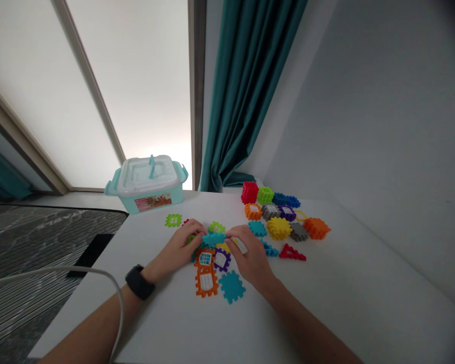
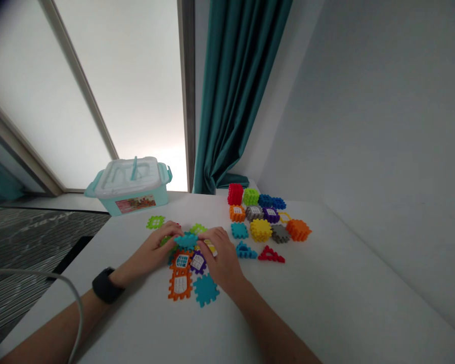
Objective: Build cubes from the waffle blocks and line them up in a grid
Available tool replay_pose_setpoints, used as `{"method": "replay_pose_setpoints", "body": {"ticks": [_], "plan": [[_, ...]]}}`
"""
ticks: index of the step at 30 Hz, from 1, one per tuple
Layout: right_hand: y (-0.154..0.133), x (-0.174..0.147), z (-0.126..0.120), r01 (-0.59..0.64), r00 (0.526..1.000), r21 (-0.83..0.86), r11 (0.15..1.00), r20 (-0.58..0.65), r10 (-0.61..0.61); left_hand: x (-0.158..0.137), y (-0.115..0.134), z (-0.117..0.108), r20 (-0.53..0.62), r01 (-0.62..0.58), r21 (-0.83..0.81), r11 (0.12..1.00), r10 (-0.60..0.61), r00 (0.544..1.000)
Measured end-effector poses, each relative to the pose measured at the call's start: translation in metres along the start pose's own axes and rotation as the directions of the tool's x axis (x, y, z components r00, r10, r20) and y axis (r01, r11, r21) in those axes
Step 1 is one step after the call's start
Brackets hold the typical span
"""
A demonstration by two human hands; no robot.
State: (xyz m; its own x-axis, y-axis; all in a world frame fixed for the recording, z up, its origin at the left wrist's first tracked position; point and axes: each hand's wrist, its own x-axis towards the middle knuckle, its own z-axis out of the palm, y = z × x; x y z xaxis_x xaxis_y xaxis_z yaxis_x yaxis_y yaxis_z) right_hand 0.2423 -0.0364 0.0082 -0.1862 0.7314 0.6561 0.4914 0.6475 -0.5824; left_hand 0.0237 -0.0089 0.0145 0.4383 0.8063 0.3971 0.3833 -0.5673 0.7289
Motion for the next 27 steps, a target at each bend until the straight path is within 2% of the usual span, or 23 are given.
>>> {"method": "replay_pose_setpoints", "body": {"ticks": [3,6,9,14,18,21,24,27], "plan": [[0.003,0.001,0.001,-0.172,0.984,0.030,0.985,-0.039,0.174,-0.004,-0.002,-0.001,-0.081,-0.082,0.187,0.979,0.099,0.992],[0.006,0.001,0.004,-0.293,0.954,0.065,0.954,-0.053,0.296,-0.007,-0.005,-0.001,-0.083,-0.161,0.344,0.925,0.201,0.976],[0.008,-0.001,0.009,-0.347,0.934,0.100,0.933,-0.056,0.353,-0.008,-0.008,-0.001,-0.078,-0.198,0.425,0.883,0.253,0.964],[0.005,-0.002,0.013,-0.386,0.920,0.128,0.914,-0.014,0.391,-0.007,-0.009,0.000,-0.074,-0.202,0.460,0.865,0.264,0.962],[0.002,-0.003,0.011,-0.293,0.955,0.045,0.955,-0.026,0.294,-0.007,-0.011,-0.001,-0.088,-0.190,0.433,0.881,0.251,0.964],[0.002,-0.003,0.006,-0.084,0.996,-0.058,0.995,0.015,0.084,-0.006,-0.013,-0.002,-0.090,-0.182,0.404,0.896,0.238,0.967],[0.002,-0.003,0.003,0.109,0.988,-0.135,0.985,0.125,-0.093,-0.007,-0.014,-0.004,-0.086,-0.191,0.382,0.904,0.241,0.967],[0.003,-0.004,0.002,0.161,0.971,-0.186,0.969,0.204,-0.123,-0.008,-0.013,-0.004,-0.083,-0.213,0.377,0.901,0.262,0.961]]}}
